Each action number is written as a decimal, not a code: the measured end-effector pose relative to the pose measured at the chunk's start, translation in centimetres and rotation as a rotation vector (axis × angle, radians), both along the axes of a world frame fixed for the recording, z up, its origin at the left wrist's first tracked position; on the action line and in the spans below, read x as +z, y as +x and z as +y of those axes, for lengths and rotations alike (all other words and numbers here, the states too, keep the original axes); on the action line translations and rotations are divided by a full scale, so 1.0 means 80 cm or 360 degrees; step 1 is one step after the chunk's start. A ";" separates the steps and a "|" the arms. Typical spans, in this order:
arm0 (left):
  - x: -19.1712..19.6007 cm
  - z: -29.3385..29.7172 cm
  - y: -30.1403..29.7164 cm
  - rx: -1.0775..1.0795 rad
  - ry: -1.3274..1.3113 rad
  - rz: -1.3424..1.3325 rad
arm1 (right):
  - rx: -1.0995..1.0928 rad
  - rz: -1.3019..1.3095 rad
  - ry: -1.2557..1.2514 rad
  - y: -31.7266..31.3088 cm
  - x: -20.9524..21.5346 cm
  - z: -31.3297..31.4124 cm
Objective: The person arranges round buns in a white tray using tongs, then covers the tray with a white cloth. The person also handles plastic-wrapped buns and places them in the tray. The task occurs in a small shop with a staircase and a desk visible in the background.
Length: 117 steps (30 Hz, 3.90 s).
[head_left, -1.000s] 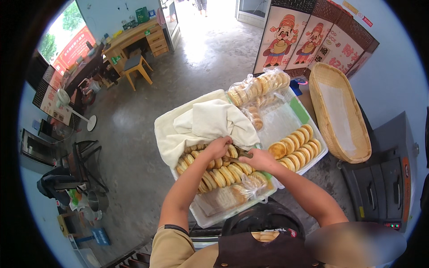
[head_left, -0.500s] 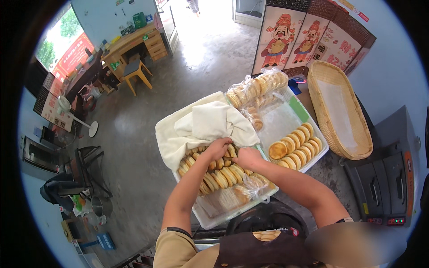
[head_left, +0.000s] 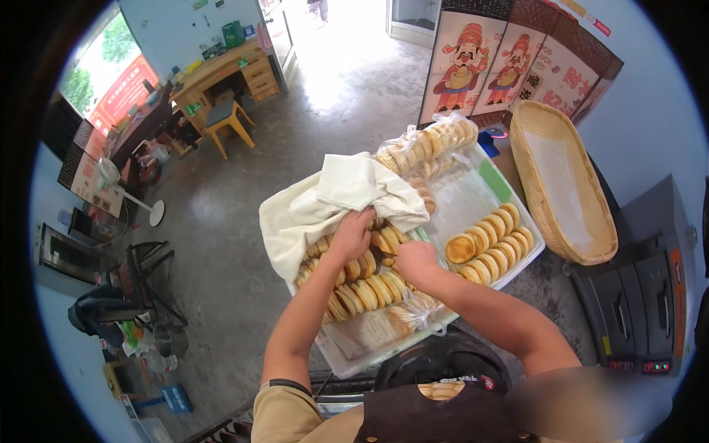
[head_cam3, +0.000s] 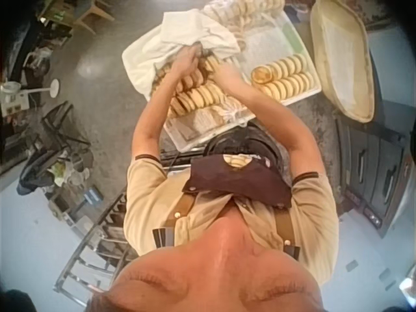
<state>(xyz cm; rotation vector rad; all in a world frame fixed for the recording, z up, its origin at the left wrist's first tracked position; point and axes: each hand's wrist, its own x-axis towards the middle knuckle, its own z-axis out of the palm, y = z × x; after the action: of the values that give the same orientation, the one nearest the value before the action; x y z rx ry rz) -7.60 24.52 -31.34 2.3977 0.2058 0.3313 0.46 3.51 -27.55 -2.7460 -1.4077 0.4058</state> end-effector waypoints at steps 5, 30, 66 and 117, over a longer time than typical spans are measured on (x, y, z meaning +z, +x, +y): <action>-0.006 0.017 -0.006 0.0110 -0.0149 0.0107 | -0.0027 0.0038 0.0030 -0.016 0.086 -0.043; -0.009 0.040 -0.008 0.0069 -0.0419 0.0140 | -0.0407 0.0739 0.0108 0.013 0.000 -0.001; 0.015 0.065 -0.095 0.0416 -0.0687 0.0255 | -0.0036 0.0122 -0.0092 -0.055 0.017 0.039; -0.156 -0.076 -0.311 0.1972 -0.0996 -0.0278 | -0.0097 0.0631 -0.0037 -0.075 0.008 0.057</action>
<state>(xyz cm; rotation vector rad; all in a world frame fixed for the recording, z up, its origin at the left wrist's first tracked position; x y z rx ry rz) -32.48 18.44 -43.83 1.3545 1.4655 0.8544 -5.51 8.06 -26.94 -2.5249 -1.2200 0.9067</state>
